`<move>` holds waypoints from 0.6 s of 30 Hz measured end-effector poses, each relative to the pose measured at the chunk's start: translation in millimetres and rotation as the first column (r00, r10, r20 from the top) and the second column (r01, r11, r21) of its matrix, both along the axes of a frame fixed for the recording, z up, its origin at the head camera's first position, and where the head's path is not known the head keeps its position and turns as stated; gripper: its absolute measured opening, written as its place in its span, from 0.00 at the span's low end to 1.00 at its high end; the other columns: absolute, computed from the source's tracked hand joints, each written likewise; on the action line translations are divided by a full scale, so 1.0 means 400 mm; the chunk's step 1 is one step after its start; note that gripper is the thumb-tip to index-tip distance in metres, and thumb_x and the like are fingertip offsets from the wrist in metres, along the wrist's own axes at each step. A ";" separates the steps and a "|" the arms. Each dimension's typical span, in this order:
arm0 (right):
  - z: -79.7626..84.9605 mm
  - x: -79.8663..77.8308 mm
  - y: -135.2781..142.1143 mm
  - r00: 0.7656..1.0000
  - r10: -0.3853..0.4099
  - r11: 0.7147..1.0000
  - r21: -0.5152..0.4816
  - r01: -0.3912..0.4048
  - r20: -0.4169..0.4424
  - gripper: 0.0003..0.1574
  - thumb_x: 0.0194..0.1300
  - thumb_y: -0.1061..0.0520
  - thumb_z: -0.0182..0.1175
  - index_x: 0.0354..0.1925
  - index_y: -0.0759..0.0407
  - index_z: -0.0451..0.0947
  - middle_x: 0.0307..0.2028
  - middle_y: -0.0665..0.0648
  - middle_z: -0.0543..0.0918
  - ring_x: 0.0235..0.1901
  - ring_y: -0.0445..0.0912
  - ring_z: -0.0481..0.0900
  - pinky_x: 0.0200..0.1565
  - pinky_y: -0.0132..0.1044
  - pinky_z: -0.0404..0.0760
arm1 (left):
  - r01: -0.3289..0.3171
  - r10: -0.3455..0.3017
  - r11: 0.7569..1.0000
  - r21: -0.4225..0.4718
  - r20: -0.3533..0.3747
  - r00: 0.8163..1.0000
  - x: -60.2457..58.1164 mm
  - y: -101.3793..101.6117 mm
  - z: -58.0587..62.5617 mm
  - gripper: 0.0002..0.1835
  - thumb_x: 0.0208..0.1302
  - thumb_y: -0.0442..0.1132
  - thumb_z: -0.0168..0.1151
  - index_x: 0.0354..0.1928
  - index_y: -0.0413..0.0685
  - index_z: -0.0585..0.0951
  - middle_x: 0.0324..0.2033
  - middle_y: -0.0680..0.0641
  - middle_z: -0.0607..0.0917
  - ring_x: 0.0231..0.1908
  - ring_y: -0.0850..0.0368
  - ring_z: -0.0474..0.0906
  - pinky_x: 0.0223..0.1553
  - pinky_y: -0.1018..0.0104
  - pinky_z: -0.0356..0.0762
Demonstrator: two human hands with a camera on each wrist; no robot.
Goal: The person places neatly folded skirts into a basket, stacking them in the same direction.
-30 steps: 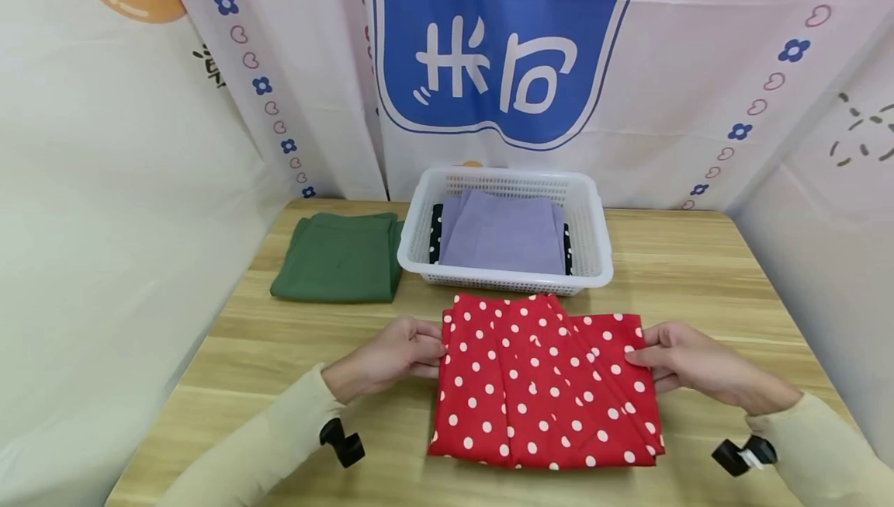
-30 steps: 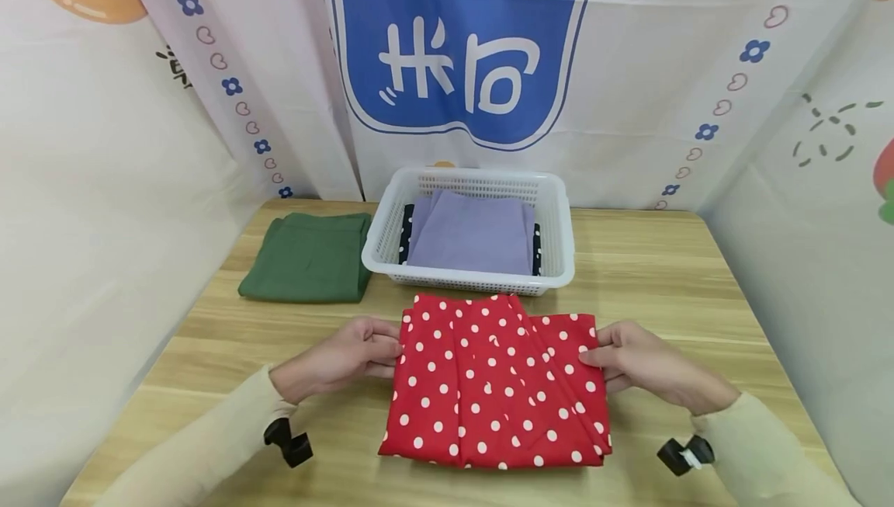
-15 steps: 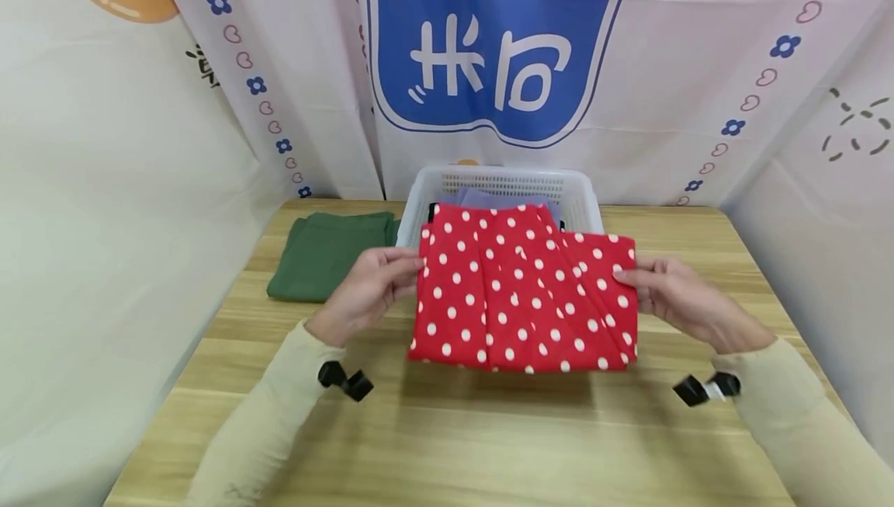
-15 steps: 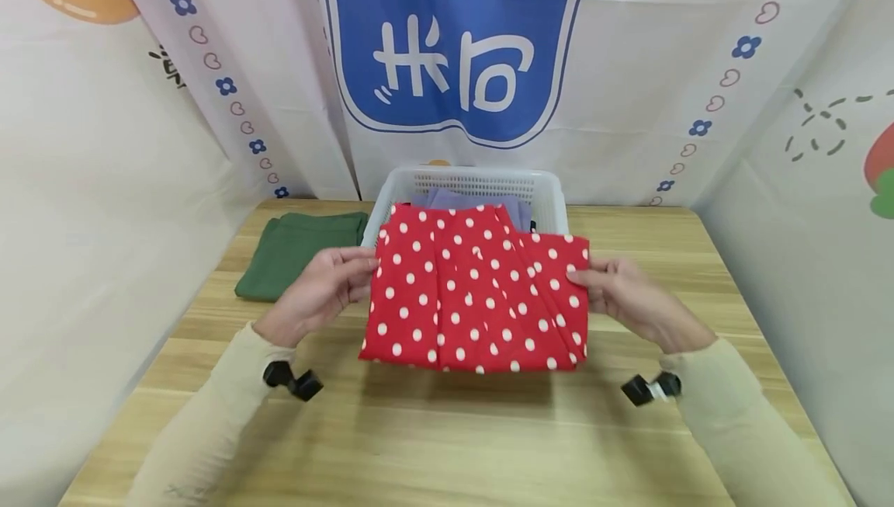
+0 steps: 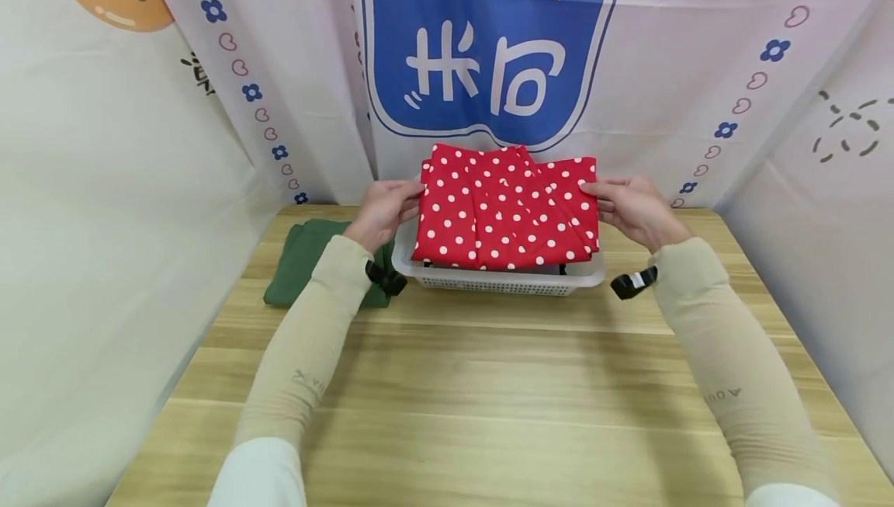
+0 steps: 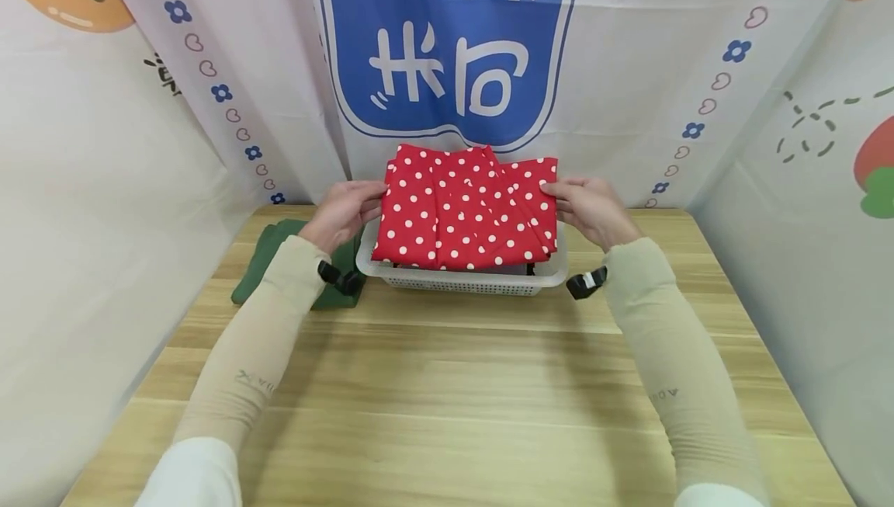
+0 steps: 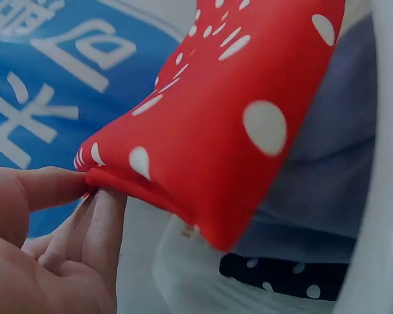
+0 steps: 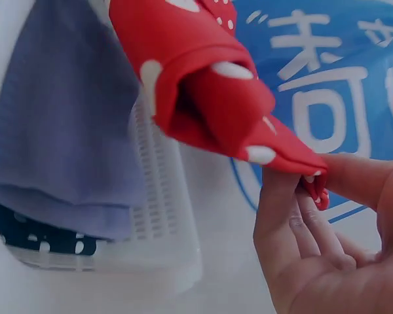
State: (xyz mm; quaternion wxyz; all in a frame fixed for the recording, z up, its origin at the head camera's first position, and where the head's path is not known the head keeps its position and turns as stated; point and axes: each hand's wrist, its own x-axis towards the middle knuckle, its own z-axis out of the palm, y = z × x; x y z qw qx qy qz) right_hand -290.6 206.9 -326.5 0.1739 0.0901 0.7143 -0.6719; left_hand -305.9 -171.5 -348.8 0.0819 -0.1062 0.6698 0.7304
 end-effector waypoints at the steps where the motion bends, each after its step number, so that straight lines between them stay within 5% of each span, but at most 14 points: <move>1: -0.004 -0.012 -0.004 1.000 -0.003 1.000 0.018 0.003 -0.003 0.43 0.63 0.45 0.64 0.70 0.57 0.62 0.58 0.52 0.73 0.52 0.44 0.78 0.56 0.33 0.81 | 0.000 0.000 0.999 -0.036 0.007 1.000 -0.014 0.001 -0.003 0.21 0.65 0.45 0.63 0.58 0.45 0.80 0.53 0.46 0.83 0.47 0.56 0.85 0.46 0.68 0.84; 8: -0.062 -0.064 -0.023 0.999 0.013 0.991 0.134 -0.008 -0.036 0.38 0.67 0.49 0.61 0.68 0.62 0.64 0.59 0.58 0.74 0.49 0.44 0.82 0.57 0.37 0.80 | 0.014 -0.007 0.980 -0.198 0.036 0.999 -0.059 0.006 -0.039 0.21 0.68 0.42 0.59 0.60 0.44 0.77 0.54 0.45 0.82 0.50 0.54 0.82 0.51 0.66 0.83; 11: -0.082 -0.062 -0.023 0.991 0.070 0.951 0.307 -0.031 -0.114 0.37 0.69 0.49 0.57 0.69 0.66 0.62 0.63 0.64 0.71 0.56 0.51 0.78 0.61 0.44 0.78 | 0.005 -0.012 0.956 -0.294 -0.025 1.000 -0.065 -0.014 -0.051 0.21 0.69 0.41 0.58 0.61 0.41 0.75 0.54 0.41 0.82 0.52 0.51 0.82 0.53 0.64 0.82; 15: -0.094 -0.053 -0.011 0.966 0.126 0.844 0.536 0.016 -0.227 0.40 0.70 0.44 0.53 0.70 0.65 0.59 0.66 0.67 0.69 0.62 0.60 0.71 0.62 0.55 0.75 | -0.047 -0.072 0.831 -0.554 -0.191 0.979 -0.067 -0.084 -0.056 0.21 0.70 0.44 0.54 0.59 0.41 0.75 0.54 0.40 0.82 0.54 0.48 0.80 0.56 0.59 0.80; 18: -0.098 -0.050 -0.004 0.939 0.215 0.770 0.638 0.006 -0.270 0.48 0.68 0.33 0.51 0.73 0.61 0.54 0.68 0.66 0.67 0.65 0.61 0.69 0.62 0.58 0.74 | -0.054 -0.208 0.623 -0.781 -0.232 0.950 -0.059 -0.162 -0.076 0.24 0.69 0.46 0.51 0.63 0.42 0.72 0.59 0.39 0.78 0.59 0.44 0.75 0.61 0.51 0.74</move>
